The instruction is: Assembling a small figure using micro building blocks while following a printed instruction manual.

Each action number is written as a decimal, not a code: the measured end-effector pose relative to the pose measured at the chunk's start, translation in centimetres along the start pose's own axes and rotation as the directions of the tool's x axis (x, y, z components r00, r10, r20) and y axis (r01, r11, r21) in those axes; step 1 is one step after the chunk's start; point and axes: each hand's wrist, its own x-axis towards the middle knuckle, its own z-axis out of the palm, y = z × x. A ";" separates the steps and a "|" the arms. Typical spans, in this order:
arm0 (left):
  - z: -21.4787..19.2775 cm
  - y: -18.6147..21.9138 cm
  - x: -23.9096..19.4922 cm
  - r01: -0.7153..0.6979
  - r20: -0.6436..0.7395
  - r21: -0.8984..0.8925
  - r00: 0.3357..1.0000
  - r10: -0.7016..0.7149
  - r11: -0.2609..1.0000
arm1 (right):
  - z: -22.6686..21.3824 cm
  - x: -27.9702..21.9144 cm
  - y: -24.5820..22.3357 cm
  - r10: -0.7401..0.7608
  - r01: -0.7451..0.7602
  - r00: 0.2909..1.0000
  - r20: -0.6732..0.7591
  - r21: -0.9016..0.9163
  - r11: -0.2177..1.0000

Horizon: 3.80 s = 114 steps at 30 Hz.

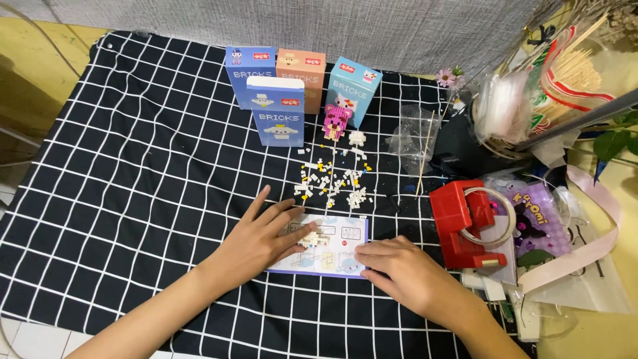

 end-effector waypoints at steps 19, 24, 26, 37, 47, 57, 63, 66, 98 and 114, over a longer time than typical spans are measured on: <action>2.2 1.5 3.1 -0.017 -0.175 -0.792 0.964 -0.201 0.610 | 2.5 3.3 -0.8 -0.313 0.431 0.631 -0.709 -0.015 0.902; 1.6 1.6 3.3 -0.222 -0.405 -0.696 0.907 -0.117 0.683 | 2.8 2.6 -0.3 -0.383 0.490 0.614 -0.690 -0.048 0.871; 1.0 1.6 3.4 -0.246 -0.416 -0.666 0.906 -0.077 0.704 | 2.7 2.6 -0.5 -0.398 0.502 0.601 -0.694 -0.061 0.863; 0.6 1.8 2.8 -0.323 -0.412 -0.578 0.908 0.074 0.749 | 1.8 1.9 -0.5 -0.577 0.594 0.610 -0.544 -0.168 0.787; -1.0 1.6 4.0 -0.285 -0.509 -0.403 0.860 0.046 0.870 | 1.3 2.5 -1.3 -0.509 0.544 0.586 -0.630 -0.159 0.824; -1.7 1.8 4.4 -0.218 -0.525 -0.308 0.851 0.025 0.926 | 0.4 3.1 -2.6 -0.539 0.521 0.494 -0.682 -0.264 0.812; -1.8 2.0 4.3 -0.230 -0.549 -0.315 0.835 0.020 0.921 | 0.5 3.1 -2.4 -0.575 0.547 0.489 -0.656 -0.283 0.788; -1.9 2.0 4.4 -0.240 -0.565 -0.266 0.823 0.050 0.934 | 0.5 3.3 -2.5 -0.577 0.551 0.477 -0.663 -0.286 0.784; -1.6 -3.8 1.0 0.222 0.266 -0.738 0.963 -0.028 0.638 | 0.9 2.2 1.2 -0.231 0.224 0.950 -0.212 -0.059 0.973; -1.7 -3.6 1.5 0.123 0.070 -0.676 0.992 -0.103 0.726 | 0.1 1.9 2.1 -0.158 0.131 0.926 -0.342 -0.100 0.986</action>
